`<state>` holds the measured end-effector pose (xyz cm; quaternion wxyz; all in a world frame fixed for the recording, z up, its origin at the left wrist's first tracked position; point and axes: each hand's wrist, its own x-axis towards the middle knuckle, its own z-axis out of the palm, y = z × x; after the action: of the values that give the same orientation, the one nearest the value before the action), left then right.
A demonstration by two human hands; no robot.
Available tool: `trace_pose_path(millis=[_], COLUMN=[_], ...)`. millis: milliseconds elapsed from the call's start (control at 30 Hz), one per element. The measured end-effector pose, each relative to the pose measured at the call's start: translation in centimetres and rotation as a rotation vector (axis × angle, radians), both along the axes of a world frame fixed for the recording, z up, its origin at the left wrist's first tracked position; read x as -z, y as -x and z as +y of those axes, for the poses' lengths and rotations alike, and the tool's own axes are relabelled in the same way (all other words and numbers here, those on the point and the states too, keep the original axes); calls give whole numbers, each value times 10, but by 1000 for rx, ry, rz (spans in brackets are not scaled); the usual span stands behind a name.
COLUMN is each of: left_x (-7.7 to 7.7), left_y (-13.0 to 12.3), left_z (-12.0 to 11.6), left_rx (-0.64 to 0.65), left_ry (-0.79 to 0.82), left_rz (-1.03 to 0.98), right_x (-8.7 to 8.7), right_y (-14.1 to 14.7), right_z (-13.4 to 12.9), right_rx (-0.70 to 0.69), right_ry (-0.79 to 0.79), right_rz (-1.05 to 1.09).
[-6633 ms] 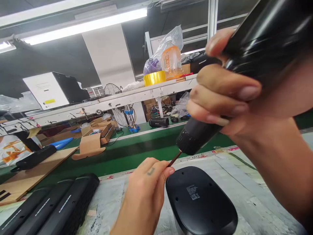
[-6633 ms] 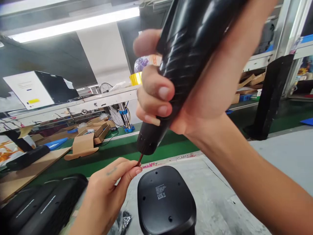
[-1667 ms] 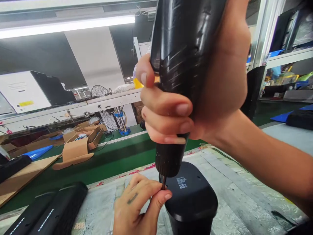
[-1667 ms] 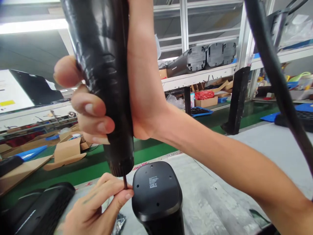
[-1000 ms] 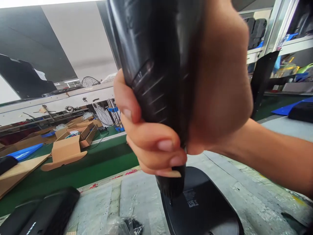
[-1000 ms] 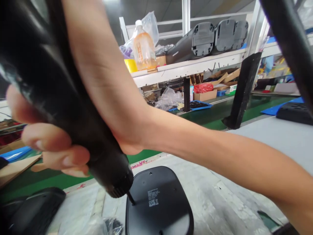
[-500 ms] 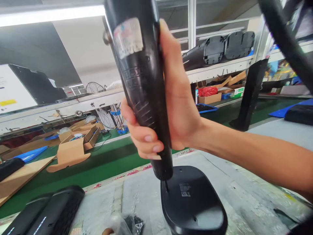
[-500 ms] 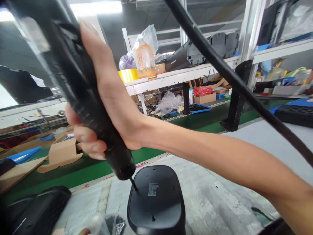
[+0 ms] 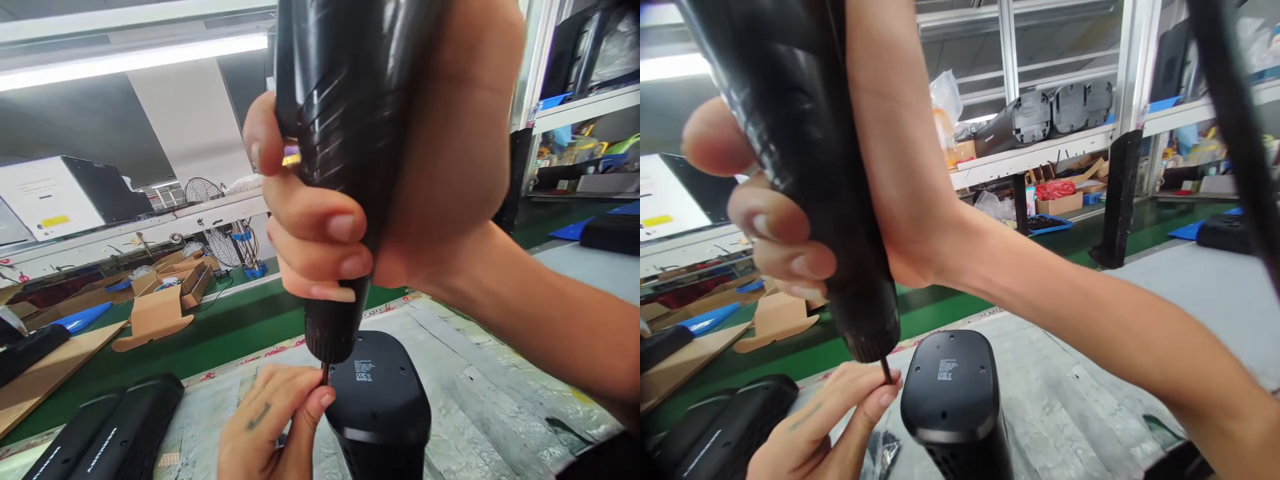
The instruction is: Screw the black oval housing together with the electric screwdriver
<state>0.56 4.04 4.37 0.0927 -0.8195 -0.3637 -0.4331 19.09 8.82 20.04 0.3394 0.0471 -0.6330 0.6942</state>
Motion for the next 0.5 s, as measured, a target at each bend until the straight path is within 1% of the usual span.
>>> trace_pose_path(millis=[67,167,267,333,433,500], left_x=[-1,0,2,5,12,16], left_y=[-4,-7,-13,-18,-21,-20], left_z=[2,0,0,1,4,6], left_rx=[32,85,66,61,64,37], left_ry=[7,-35,-69,-70,-129,-148], left_rz=[59,119,63,52,122,163], right_x=[-2,-2,1,2,3,4], right_y=[-3,-6,-7,-8,-10,-11], right_z=[-5,-8,-7,-6,-9,-13], right_rx=[33,71,-28,-71,-37,-2], right_ry=[-3,44,89,109,186,208], right_rz=[-17,-25,28,0,-98,-83])
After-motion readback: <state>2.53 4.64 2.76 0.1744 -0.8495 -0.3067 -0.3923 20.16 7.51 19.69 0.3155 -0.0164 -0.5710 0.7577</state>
